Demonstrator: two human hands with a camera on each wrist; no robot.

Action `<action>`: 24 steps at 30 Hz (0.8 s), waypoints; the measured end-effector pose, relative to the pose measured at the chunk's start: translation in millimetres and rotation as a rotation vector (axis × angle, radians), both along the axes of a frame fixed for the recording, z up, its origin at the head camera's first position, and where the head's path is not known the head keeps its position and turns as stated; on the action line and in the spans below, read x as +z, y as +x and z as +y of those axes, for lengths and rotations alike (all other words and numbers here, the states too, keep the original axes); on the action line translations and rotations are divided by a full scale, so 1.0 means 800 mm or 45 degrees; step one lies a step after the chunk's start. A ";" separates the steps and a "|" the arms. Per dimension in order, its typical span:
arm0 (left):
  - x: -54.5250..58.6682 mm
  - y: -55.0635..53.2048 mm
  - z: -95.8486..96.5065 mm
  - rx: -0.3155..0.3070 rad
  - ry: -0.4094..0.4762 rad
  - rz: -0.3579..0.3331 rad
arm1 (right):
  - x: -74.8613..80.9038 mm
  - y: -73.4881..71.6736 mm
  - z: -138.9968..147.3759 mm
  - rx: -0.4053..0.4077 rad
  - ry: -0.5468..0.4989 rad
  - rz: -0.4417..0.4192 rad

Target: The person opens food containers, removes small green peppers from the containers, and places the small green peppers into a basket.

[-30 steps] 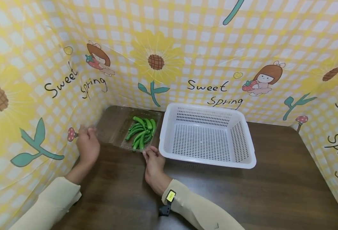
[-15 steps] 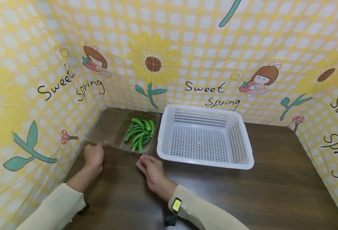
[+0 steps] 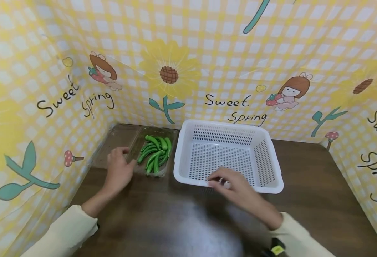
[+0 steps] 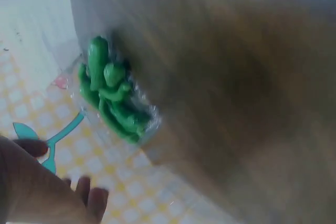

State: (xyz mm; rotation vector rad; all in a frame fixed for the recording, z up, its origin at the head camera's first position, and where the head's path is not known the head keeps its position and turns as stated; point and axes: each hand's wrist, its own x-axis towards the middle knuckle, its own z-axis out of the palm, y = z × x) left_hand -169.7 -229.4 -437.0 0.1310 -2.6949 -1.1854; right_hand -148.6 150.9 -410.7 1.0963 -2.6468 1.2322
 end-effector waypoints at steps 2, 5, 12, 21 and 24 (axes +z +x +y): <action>0.000 -0.010 0.000 -0.116 -0.109 -0.044 | 0.003 -0.013 0.044 -0.104 0.175 0.244; 0.003 -0.025 0.002 -0.232 -0.211 -0.087 | 0.001 -0.025 0.107 -0.215 0.429 0.407; 0.005 -0.060 0.003 -0.391 -0.378 -0.048 | -0.015 -0.022 0.205 -0.214 0.633 0.338; -0.017 -0.098 0.008 -0.506 -0.669 0.047 | -0.043 -0.002 0.238 -0.053 0.499 0.517; -0.021 -0.113 0.005 -0.541 -0.759 0.053 | -0.051 -0.003 0.238 -0.024 0.440 0.601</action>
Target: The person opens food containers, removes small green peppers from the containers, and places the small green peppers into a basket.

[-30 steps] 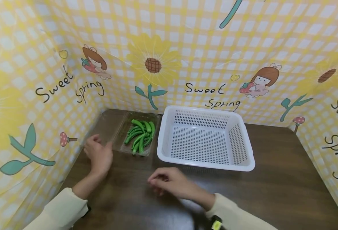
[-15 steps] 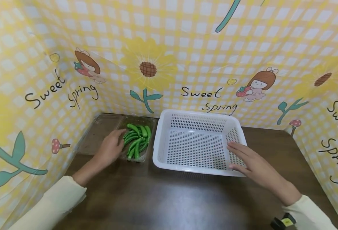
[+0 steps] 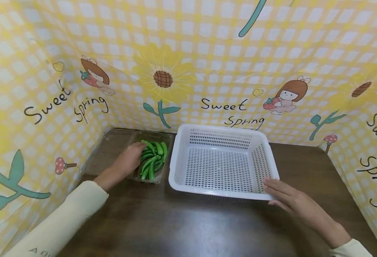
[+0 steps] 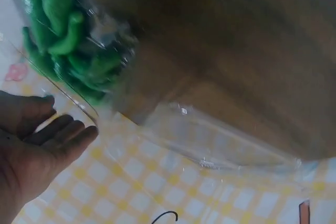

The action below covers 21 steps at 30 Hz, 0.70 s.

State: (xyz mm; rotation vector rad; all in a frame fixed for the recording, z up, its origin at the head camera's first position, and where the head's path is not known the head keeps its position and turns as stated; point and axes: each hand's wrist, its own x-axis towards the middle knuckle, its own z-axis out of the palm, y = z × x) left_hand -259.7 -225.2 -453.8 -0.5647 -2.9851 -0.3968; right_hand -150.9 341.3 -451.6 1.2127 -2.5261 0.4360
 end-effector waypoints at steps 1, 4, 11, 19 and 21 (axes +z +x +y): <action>-0.001 -0.005 -0.001 -0.013 -0.036 0.000 | -0.002 0.000 -0.001 0.018 -0.016 0.024; -0.001 -0.023 -0.003 -0.043 -0.146 -0.026 | -0.007 -0.002 -0.002 0.061 -0.061 0.088; -0.006 -0.061 0.002 -0.131 -0.371 0.029 | -0.012 -0.003 0.000 0.066 -0.098 0.153; -0.029 -0.073 -0.002 -0.209 -0.351 0.125 | -0.014 -0.004 0.000 0.087 -0.098 0.190; -0.031 -0.073 -0.003 -0.212 -0.322 0.118 | -0.014 -0.005 0.000 0.095 -0.107 0.205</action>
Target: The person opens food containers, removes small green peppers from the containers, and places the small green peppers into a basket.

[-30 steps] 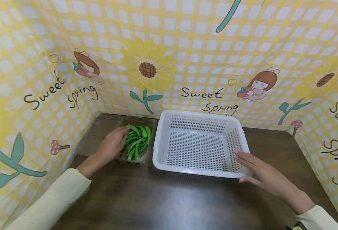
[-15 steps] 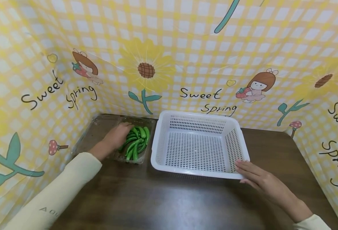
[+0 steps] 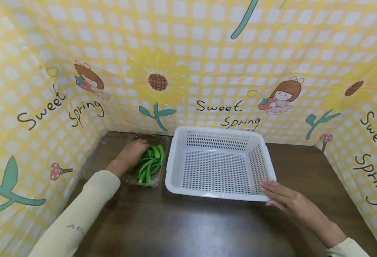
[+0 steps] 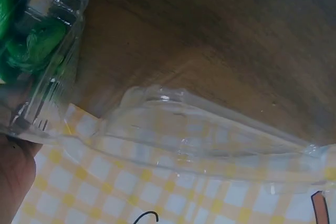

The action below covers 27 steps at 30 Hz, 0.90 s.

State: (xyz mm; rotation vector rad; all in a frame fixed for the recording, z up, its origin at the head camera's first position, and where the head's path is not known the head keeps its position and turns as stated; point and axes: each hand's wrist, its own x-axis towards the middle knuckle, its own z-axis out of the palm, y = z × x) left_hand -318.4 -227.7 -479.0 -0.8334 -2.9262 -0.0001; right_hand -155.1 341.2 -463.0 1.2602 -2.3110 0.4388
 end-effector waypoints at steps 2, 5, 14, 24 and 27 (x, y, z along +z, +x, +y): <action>0.000 0.001 -0.001 0.006 0.031 -0.008 | 0.000 -0.001 0.000 0.007 0.000 0.014; 0.007 0.002 -0.003 0.018 0.056 -0.005 | 0.000 -0.003 0.002 0.008 0.001 0.017; 0.061 0.009 -0.003 0.043 0.190 0.084 | -0.003 0.001 0.003 0.005 -0.018 -0.007; 0.119 0.003 0.098 -0.244 0.343 0.330 | 0.000 0.008 0.006 -0.041 0.017 -0.130; 0.128 -0.002 0.139 -0.292 0.350 0.304 | 0.001 0.006 0.003 -0.058 0.038 -0.170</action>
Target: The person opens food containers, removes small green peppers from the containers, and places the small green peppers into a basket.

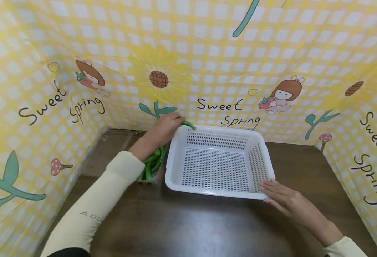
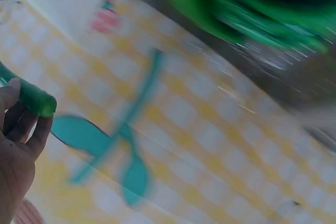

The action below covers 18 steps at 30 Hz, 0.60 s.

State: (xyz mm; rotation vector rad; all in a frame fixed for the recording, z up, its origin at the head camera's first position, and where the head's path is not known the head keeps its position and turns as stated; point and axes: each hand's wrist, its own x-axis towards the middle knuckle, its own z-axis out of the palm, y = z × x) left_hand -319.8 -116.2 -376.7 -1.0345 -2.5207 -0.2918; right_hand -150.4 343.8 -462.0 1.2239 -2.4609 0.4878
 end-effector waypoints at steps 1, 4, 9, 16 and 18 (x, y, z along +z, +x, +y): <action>0.003 -0.002 0.016 -0.009 -0.010 -0.023 | -0.001 0.000 0.000 0.001 -0.002 -0.006; 0.009 -0.009 0.062 -0.007 -0.061 -0.108 | -0.003 -0.001 0.000 -0.002 -0.010 -0.015; 0.012 -0.020 0.131 0.034 -0.244 -0.187 | -0.005 0.000 0.000 0.002 -0.044 -0.022; -0.016 -0.031 0.199 0.085 -0.363 -0.335 | -0.004 -0.004 -0.004 0.060 -0.084 0.055; -0.026 -0.033 0.215 0.086 -0.350 -0.380 | -0.003 -0.006 -0.004 0.063 -0.089 0.056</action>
